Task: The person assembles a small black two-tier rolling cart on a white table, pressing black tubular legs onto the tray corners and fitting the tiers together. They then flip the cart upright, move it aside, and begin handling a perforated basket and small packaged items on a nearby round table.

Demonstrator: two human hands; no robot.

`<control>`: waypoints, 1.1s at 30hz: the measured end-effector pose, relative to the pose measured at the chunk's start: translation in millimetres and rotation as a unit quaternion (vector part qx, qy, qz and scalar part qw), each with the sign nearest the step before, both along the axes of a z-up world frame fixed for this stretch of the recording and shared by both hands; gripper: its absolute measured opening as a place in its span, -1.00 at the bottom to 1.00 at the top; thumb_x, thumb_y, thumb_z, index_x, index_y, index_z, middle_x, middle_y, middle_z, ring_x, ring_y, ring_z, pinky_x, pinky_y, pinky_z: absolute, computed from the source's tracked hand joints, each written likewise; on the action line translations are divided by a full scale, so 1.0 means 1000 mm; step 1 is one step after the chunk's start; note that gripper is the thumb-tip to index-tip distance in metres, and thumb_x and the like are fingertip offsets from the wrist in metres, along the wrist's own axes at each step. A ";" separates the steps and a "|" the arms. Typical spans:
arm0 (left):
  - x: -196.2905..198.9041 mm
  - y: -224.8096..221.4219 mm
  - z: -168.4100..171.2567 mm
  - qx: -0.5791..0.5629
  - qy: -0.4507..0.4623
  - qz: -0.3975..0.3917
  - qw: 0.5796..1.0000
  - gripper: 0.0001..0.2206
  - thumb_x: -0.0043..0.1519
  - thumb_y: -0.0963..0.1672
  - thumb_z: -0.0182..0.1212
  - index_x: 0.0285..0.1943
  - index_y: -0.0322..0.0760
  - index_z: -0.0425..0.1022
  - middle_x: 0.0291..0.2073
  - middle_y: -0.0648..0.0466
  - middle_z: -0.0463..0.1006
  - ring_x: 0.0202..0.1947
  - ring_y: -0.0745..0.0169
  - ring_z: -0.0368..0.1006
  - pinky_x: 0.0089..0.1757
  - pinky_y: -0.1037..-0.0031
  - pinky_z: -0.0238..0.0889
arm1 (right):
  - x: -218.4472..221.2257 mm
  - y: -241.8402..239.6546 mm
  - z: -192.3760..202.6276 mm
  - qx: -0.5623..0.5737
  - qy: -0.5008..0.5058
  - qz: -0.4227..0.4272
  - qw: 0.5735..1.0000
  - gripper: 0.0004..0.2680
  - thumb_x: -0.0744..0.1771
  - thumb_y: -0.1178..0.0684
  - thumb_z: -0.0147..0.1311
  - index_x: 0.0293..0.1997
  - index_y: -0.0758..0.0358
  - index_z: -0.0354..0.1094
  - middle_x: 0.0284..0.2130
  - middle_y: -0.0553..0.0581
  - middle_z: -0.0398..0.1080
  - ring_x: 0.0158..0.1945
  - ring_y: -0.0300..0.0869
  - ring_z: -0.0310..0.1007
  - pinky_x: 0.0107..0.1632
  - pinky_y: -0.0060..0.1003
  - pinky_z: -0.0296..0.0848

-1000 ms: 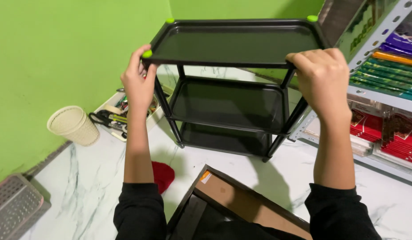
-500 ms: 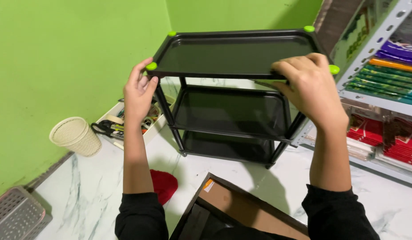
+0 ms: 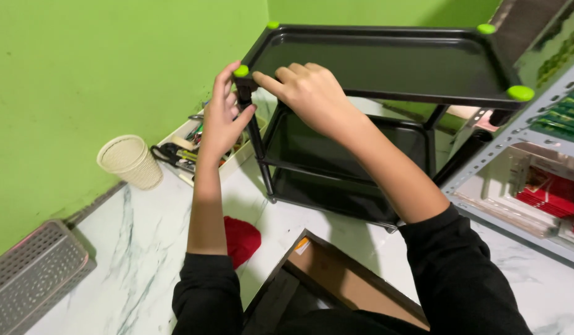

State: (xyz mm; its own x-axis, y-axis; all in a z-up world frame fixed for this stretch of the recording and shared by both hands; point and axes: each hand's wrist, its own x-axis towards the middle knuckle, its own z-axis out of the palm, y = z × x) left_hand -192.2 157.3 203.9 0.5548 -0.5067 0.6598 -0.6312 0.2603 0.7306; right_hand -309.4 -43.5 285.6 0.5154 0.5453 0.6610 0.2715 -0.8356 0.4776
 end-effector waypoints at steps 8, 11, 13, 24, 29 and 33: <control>0.000 -0.004 -0.003 -0.027 0.020 -0.004 0.999 -0.25 0.23 -0.45 0.16 0.57 -0.17 -0.01 0.52 -0.11 0.09 0.48 0.09 0.19 0.25 0.29 0.37 | -0.006 -0.001 0.003 -0.004 0.000 0.037 0.999 -0.63 0.26 0.15 0.11 0.23 0.14 0.45 -0.35 0.01 0.43 -0.26 -0.16 0.47 -0.22 -0.28 0.46; 0.005 -0.005 -0.008 -0.034 0.021 -0.012 0.999 -0.35 0.25 -0.45 0.15 0.48 -0.21 0.09 0.55 -0.11 0.08 0.48 0.09 0.19 0.23 0.31 0.40 | -0.010 -0.002 0.000 -0.004 0.025 0.042 0.999 -0.62 0.25 0.16 0.11 0.23 0.14 0.45 -0.33 0.01 0.45 -0.25 -0.14 0.48 -0.21 -0.27 0.46; 0.007 -0.006 -0.012 -0.042 0.032 -0.025 0.998 -0.42 0.27 -0.45 0.15 0.42 -0.24 0.16 0.56 -0.11 0.10 0.47 0.09 0.23 0.20 0.32 0.43 | -0.012 -0.002 -0.002 -0.005 0.028 0.036 0.999 -0.62 0.25 0.16 0.10 0.23 0.14 0.45 -0.32 0.01 0.45 -0.25 -0.13 0.48 -0.21 -0.27 0.47; 0.003 -0.006 -0.013 -0.030 -0.027 0.018 0.999 -0.45 0.30 -0.42 0.17 0.42 -0.27 0.14 0.56 -0.15 0.09 0.52 0.04 0.17 0.27 0.28 0.29 | -0.018 0.000 -0.006 0.023 0.033 0.037 0.999 -0.61 0.26 0.20 0.10 0.25 0.14 0.43 -0.23 0.07 0.49 -0.19 -0.10 0.51 -0.11 -0.25 0.49; -0.006 -0.005 -0.006 -0.007 -0.047 0.067 0.997 -0.49 0.31 -0.37 0.22 0.39 -0.26 0.18 0.52 -0.12 0.19 0.45 0.04 0.28 0.21 0.28 0.35 | -0.020 -0.002 -0.009 0.023 0.028 0.038 0.999 -0.61 0.27 0.20 0.10 0.27 0.15 0.42 -0.14 0.11 0.51 -0.15 -0.09 0.53 -0.06 -0.26 0.50; -0.023 -0.005 0.003 0.039 -0.081 0.150 0.985 -0.52 0.32 -0.28 0.26 0.39 -0.28 0.19 0.49 -0.10 0.26 0.42 -0.05 0.35 0.21 0.27 0.44 | -0.037 -0.004 -0.007 0.034 0.031 0.021 0.999 -0.62 0.28 0.20 0.12 0.27 0.15 0.41 -0.05 0.14 0.51 -0.09 -0.08 0.54 -0.01 -0.25 0.46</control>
State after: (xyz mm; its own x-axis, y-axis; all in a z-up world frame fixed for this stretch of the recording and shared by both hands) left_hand -214.9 152.7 206.9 0.5777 -0.3896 0.7173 -0.7811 -0.0088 0.6243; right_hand -346.9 -47.4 278.9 0.5344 0.5220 0.6648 0.3344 -0.8529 0.4009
